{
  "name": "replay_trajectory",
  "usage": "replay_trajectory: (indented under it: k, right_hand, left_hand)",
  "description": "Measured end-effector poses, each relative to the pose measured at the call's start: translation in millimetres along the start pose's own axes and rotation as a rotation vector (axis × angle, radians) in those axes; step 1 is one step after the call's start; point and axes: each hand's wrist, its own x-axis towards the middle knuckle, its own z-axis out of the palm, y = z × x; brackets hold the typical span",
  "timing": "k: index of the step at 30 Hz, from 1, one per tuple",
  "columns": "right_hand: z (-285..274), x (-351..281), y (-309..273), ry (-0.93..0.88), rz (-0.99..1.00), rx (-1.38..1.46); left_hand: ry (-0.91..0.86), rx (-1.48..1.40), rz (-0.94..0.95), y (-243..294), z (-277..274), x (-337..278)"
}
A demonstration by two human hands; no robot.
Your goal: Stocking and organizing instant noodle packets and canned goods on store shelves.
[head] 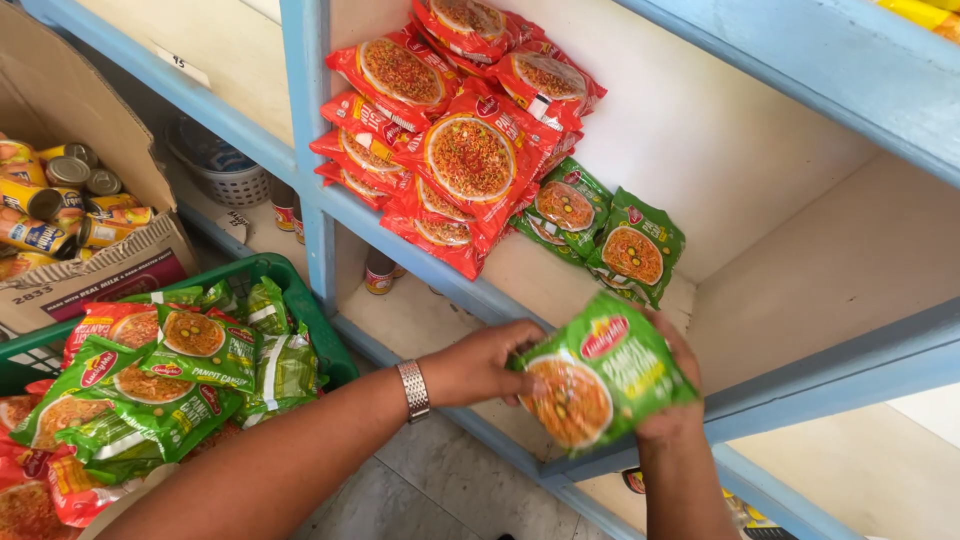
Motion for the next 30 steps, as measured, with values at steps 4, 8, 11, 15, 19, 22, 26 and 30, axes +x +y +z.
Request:
replay_trajectory:
  k: [4,8,11,15,19,22,26,30]
  right_hand:
    - [51.1,-19.4,2.0,0.032,-0.14,0.023]
    - [41.5,-10.1,14.9,0.002,-0.298,-0.24]
    - [32.1,-1.7,17.3,0.035,-0.365,-0.224]
    - [32.6,-2.7,16.8,-0.022,-0.399,-0.058]
    - [73.1,-20.3,19.6,-0.027,-0.392,-0.109]
    - [74.2,-23.7,39.7,0.102,-0.453,-0.457]
    - [70.5,-29.9,57.3,0.093,-0.636,-0.964]
    - [70.2,-32.2,56.2,-0.004,-0.808,-1.358]
  left_hand:
    - [0.218,-0.093,0.057,-9.7,-13.0,7.5]
    - [0.411,0.107,0.073,-7.7,-7.8,5.5]
    - [0.415,0.273,0.192,-9.3,-0.3,5.7]
    - [0.418,0.301,0.205,-0.6,-0.8,6.7]
    - [0.435,0.279,0.218,-13.4,-5.5,10.8]
    - [0.419,0.062,0.051,-21.4,-10.0,15.1]
    - [0.437,-0.068,0.077,-28.3,-20.2,20.0]
    - [0.484,-0.052,-0.002,-19.7,-24.4,17.4]
